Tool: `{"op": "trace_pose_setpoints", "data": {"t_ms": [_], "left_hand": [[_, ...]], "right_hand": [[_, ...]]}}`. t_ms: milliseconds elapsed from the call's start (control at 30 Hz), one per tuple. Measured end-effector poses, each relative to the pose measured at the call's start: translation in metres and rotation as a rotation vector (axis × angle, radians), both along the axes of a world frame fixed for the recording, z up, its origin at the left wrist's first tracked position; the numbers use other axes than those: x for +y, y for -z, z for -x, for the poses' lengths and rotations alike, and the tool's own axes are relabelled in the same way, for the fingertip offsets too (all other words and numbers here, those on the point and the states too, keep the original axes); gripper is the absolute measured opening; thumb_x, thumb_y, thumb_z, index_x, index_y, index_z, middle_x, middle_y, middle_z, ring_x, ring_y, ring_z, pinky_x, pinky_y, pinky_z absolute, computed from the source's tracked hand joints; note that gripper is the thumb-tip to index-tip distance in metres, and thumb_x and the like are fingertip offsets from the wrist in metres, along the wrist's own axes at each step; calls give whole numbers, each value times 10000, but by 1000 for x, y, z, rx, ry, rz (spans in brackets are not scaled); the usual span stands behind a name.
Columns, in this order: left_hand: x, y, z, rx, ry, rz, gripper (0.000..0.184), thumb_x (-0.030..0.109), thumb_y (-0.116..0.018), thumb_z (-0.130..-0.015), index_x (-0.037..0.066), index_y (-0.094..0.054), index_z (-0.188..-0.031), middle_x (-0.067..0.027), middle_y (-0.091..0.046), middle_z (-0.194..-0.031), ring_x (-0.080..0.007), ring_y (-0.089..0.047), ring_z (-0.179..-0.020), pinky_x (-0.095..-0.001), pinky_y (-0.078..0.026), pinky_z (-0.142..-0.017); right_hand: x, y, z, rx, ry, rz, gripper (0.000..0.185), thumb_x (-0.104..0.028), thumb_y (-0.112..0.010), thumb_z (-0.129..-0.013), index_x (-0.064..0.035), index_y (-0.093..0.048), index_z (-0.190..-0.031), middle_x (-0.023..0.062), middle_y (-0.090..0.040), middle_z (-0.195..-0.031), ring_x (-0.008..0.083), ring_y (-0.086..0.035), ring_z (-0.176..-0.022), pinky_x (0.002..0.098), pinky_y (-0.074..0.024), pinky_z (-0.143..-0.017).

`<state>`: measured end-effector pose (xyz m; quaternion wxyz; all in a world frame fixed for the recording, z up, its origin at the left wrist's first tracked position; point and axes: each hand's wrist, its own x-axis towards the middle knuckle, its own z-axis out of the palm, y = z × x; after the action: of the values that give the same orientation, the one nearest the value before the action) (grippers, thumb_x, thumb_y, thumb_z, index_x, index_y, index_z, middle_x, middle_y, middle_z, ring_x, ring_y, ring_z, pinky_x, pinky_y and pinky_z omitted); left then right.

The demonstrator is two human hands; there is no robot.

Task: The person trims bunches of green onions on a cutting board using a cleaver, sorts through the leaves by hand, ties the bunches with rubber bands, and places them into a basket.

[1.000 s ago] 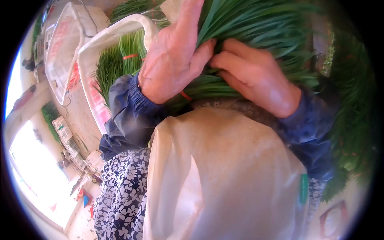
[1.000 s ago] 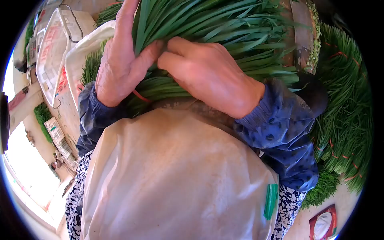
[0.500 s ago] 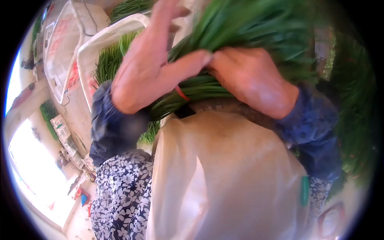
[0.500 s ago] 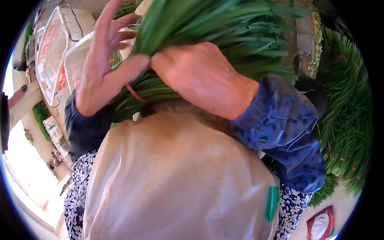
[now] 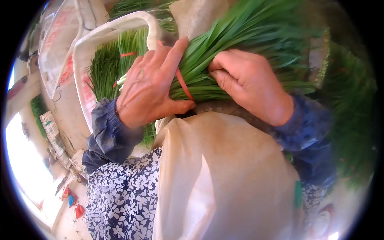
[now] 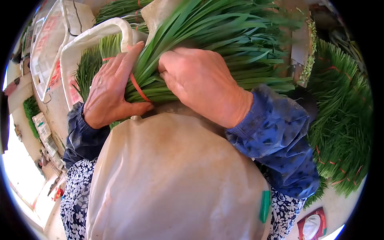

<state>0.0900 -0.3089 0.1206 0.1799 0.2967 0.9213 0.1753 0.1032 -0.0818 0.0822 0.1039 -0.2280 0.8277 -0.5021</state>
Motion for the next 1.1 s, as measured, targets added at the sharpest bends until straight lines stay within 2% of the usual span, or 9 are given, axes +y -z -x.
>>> {"op": "trace_pose_setpoints", "data": {"t_ms": [133,233,433,500,567,633,767,833,1100], "left_hand": [[2,1,-4,53,5,-37,1016,261,-853,-562,-16,-378,-1417,-193,-570,-1063,-393,-556,-1016,-456,-448,-870],[3,1,-6,67,11,-40,1014,260,-851,-571,-19,-372,-1420,-189,-564,-1064,-388,-550,-1018,-455,-442,-882],[2,2,-6,45,9,-41,1009,263,-847,-587,-23,-362,-1424,-192,-560,-1078,-392,-544,-1030,-455,-434,-894],[2,2,-6,36,9,-41,1010,265,-847,-588,-23,-362,-1426,-193,-558,-1082,-395,-543,-1031,-458,-432,-897],[3,0,-5,28,9,-44,1012,268,-847,-588,-23,-361,-1427,-195,-556,-1086,-399,-542,-1031,-461,-431,-900],[6,-5,-4,-41,16,68,1040,295,-823,-611,-44,-323,-1458,-232,-546,-1237,-403,-539,-1143,-446,-425,-981],[4,0,-3,-8,-4,73,1060,353,-818,-621,-45,-315,-1465,-232,-545,-1259,-416,-531,-1167,-455,-412,-1009],[6,1,-3,-42,-42,12,1068,263,-843,-571,-31,-335,-1463,-230,-519,-1274,-400,-508,-1151,-450,-405,-979],[11,-3,-2,-24,4,57,1083,330,-846,-588,-68,-326,-1451,-214,-540,-1194,-379,-523,-1107,-442,-410,-948]], "right_hand": [[-1,4,-5,4,9,-14,146,-34,-650,-829,-4,-652,-972,181,-635,-859,358,-621,-774,404,-489,-688],[-2,6,-6,51,39,12,96,-92,-647,-805,-30,-641,-878,164,-616,-799,380,-607,-766,470,-490,-664],[-10,6,-12,73,129,46,81,-107,-674,-790,-56,-653,-849,136,-621,-819,366,-611,-763,454,-496,-661],[-10,5,-13,57,117,10,147,-38,-689,-808,-23,-681,-954,145,-646,-866,329,-627,-797,378,-499,-692],[-10,8,-15,79,123,42,157,-34,-691,-796,-34,-675,-952,137,-648,-873,325,-627,-811,383,-495,-712],[-13,11,-16,114,134,64,168,-29,-693,-784,-46,-669,-950,129,-650,-880,321,-627,-824,387,-490,-732],[-24,12,-18,345,182,-43,227,-89,-723,-718,-99,-620,-921,70,-603,-846,285,-582,-844,416,-421,-762],[-24,10,-17,368,197,-35,217,-93,-715,-729,-99,-619,-924,62,-603,-844,276,-579,-841,402,-423,-763],[-36,6,-24,374,329,-93,138,-47,-663,-735,-66,-547,-808,95,-563,-792,292,-551,-794,404,-419,-743]]}}
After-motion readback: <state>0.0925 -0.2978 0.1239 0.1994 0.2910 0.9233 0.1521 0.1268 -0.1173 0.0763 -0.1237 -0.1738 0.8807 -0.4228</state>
